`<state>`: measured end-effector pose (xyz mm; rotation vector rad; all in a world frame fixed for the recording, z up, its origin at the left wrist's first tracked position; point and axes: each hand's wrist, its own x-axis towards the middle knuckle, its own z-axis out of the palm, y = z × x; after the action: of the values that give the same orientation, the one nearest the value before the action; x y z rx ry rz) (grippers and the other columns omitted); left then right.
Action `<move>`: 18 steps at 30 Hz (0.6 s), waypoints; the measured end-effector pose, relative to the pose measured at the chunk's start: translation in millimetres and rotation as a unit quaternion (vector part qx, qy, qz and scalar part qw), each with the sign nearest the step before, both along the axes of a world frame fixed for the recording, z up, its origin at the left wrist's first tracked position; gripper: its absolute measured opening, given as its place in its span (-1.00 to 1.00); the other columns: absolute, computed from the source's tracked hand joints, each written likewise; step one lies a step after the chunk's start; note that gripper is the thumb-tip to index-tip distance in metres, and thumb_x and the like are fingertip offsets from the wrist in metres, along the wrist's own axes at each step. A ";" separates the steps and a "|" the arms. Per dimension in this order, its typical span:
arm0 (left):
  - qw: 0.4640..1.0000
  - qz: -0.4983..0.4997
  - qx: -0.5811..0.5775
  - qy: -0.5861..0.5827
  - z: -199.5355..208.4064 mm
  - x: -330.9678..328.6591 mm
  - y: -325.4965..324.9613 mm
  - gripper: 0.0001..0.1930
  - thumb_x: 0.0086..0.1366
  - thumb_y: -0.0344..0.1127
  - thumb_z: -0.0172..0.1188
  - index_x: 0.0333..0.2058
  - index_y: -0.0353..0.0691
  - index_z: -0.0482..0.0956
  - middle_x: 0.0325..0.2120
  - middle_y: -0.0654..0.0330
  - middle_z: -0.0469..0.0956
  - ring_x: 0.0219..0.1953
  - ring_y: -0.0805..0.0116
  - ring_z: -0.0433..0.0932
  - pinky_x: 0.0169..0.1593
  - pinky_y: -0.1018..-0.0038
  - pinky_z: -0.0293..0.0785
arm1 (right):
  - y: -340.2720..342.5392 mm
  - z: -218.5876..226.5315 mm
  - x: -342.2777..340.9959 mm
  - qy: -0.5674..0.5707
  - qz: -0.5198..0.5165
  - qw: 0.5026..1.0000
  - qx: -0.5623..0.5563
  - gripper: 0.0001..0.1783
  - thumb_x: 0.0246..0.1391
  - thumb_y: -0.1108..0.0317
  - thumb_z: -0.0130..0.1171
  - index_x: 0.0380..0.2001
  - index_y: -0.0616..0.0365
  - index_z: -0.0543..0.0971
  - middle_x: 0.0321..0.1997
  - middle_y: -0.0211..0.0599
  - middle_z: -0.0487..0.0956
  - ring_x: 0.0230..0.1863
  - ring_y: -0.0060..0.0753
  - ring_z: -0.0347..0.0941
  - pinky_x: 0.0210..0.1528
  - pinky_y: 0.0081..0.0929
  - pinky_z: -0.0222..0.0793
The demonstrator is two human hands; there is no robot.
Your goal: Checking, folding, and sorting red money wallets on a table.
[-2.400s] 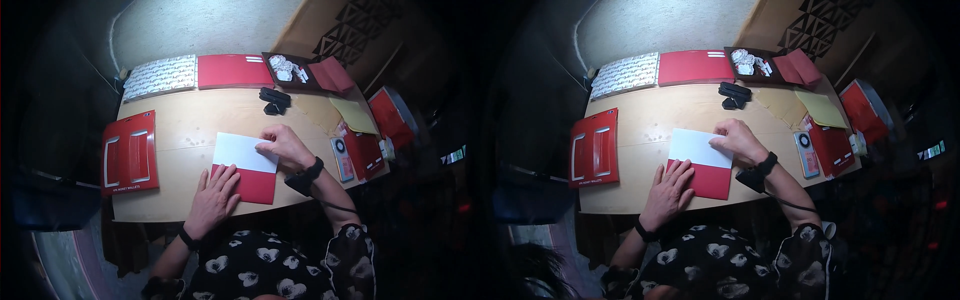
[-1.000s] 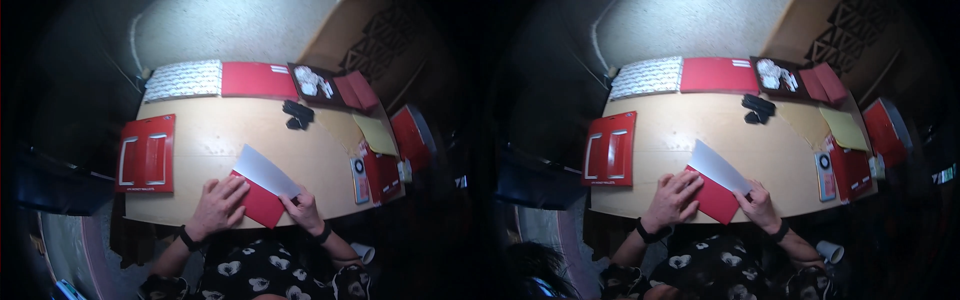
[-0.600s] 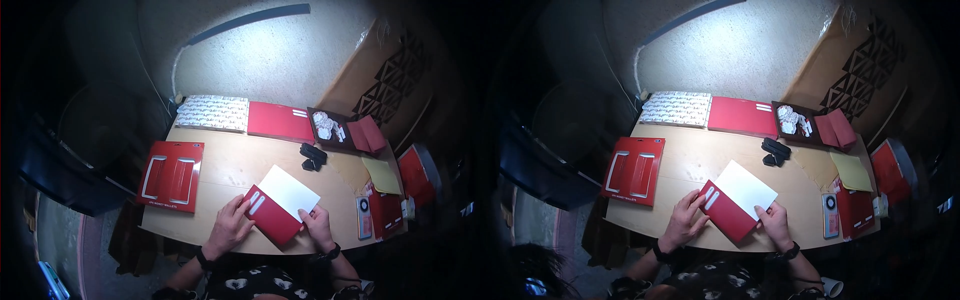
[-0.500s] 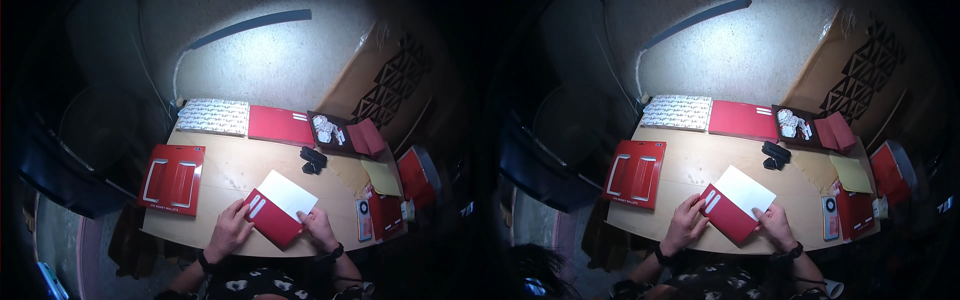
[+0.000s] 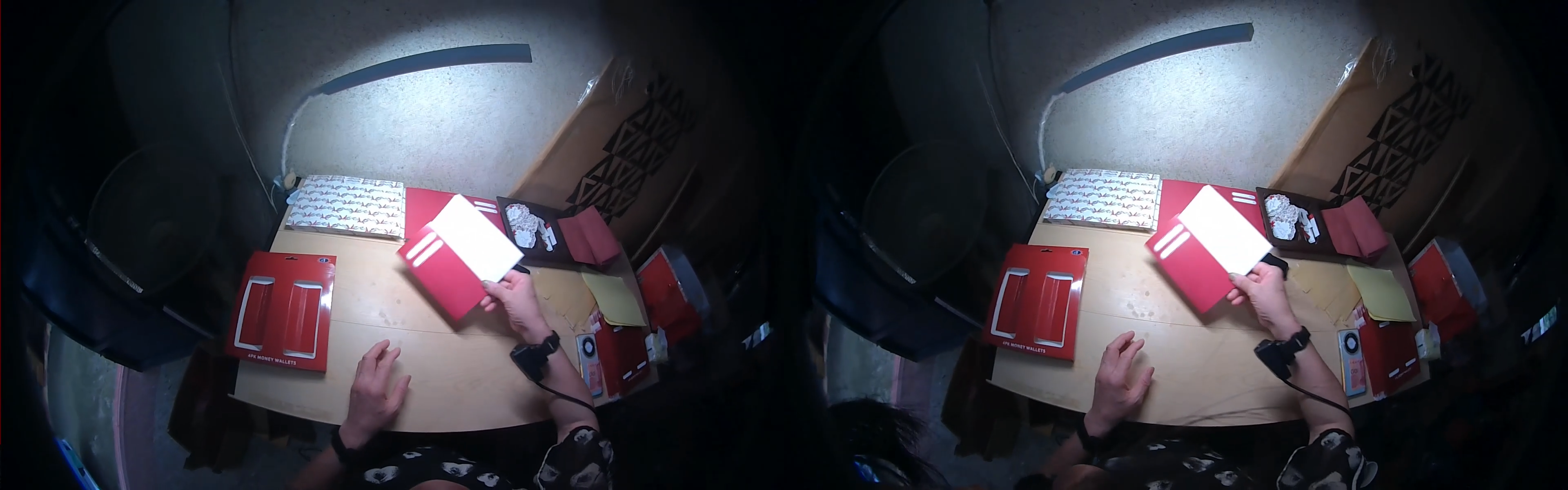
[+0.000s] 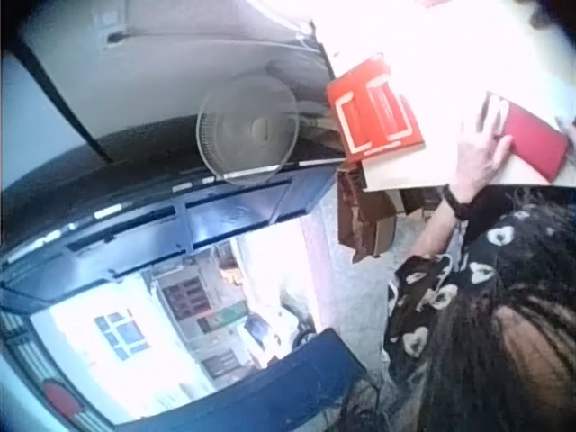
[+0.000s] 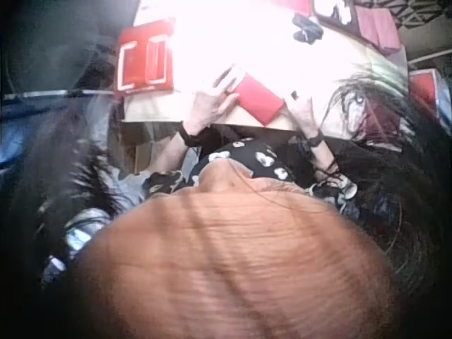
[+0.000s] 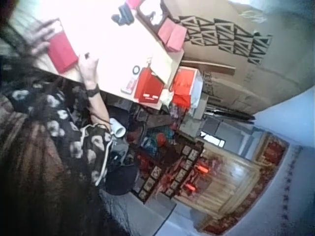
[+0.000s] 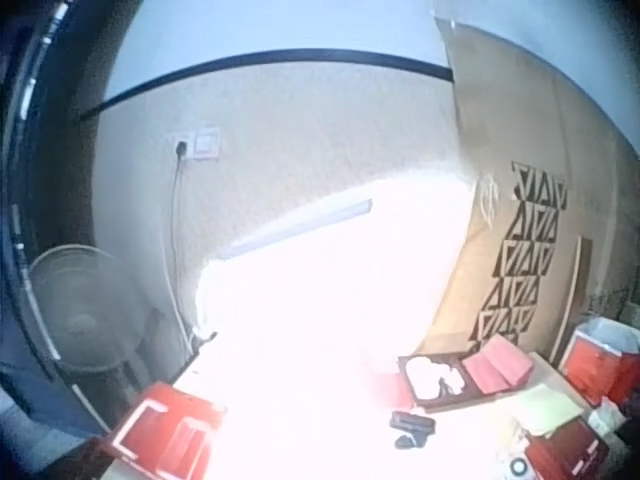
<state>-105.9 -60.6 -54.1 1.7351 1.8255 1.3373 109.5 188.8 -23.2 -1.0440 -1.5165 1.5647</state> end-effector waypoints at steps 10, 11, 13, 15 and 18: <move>0.936 0.140 0.050 -0.319 -5.7 -19.0 -4.6 -0.34 0.28 -0.33 0.33 0.27 -0.40 0.25 0.11 -0.05 0.45 0.14 0.18 0.45 0.12 0.31 0.46 | -48.4 5.8 17.6 -0.061 0.173 0.975 -0.127 -0.81 0.20 0.44 0.27 -0.15 0.30 0.63 -0.39 -0.40 0.64 -0.44 -0.62 0.56 -0.35 -0.66 0.51; 0.935 0.143 0.034 -0.322 -3.0 -27.8 -2.4 -0.34 0.28 -0.33 0.33 0.27 -0.40 0.25 0.11 -0.05 0.45 0.14 0.18 0.45 0.12 0.31 0.46 | -52.4 7.3 22.5 -0.100 0.217 0.963 -0.125 -0.80 0.19 0.43 0.29 -0.15 0.28 0.64 -0.40 -0.43 0.63 -0.43 -0.64 0.54 -0.33 -0.67 0.49; 0.970 0.076 -0.049 -0.225 11.5 -42.3 5.3 -0.25 0.26 -0.27 0.38 0.30 -0.44 0.21 0.10 -0.05 0.47 0.04 0.27 0.48 0.04 0.39 0.48 | -68.4 9.0 28.7 -0.093 0.221 0.956 -0.168 -0.80 0.18 0.42 0.30 -0.16 0.29 0.66 -0.40 -0.42 0.64 -0.42 -0.65 0.53 -0.29 -0.64 0.47; 0.965 0.050 -0.096 -0.238 15.7 -39.2 11.6 -0.25 0.26 -0.28 0.38 0.31 -0.42 0.21 0.03 -0.02 0.51 -0.05 0.32 0.48 -0.01 0.43 0.49 | -80.1 4.8 35.7 -0.104 0.191 0.966 -0.142 -0.81 0.18 0.38 0.32 -0.20 0.26 0.67 -0.42 -0.45 0.64 -0.41 -0.67 0.53 -0.28 -0.66 0.45; 0.947 -0.018 -0.191 -0.257 17.7 -34.1 19.7 -0.25 0.26 -0.31 0.38 0.33 -0.38 0.21 -0.16 0.08 0.62 -0.30 0.49 0.50 -0.16 0.55 0.50 | -89.2 -4.7 42.1 -0.108 0.199 0.968 -0.110 -0.83 0.17 0.45 0.31 -0.19 0.30 0.67 -0.36 -0.41 0.67 -0.33 -0.63 0.56 -0.19 -0.61 0.48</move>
<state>-140.0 -40.9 -36.3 1.0875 1.6036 1.1783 151.6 99.6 -27.9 -1.1094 -1.8166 1.9866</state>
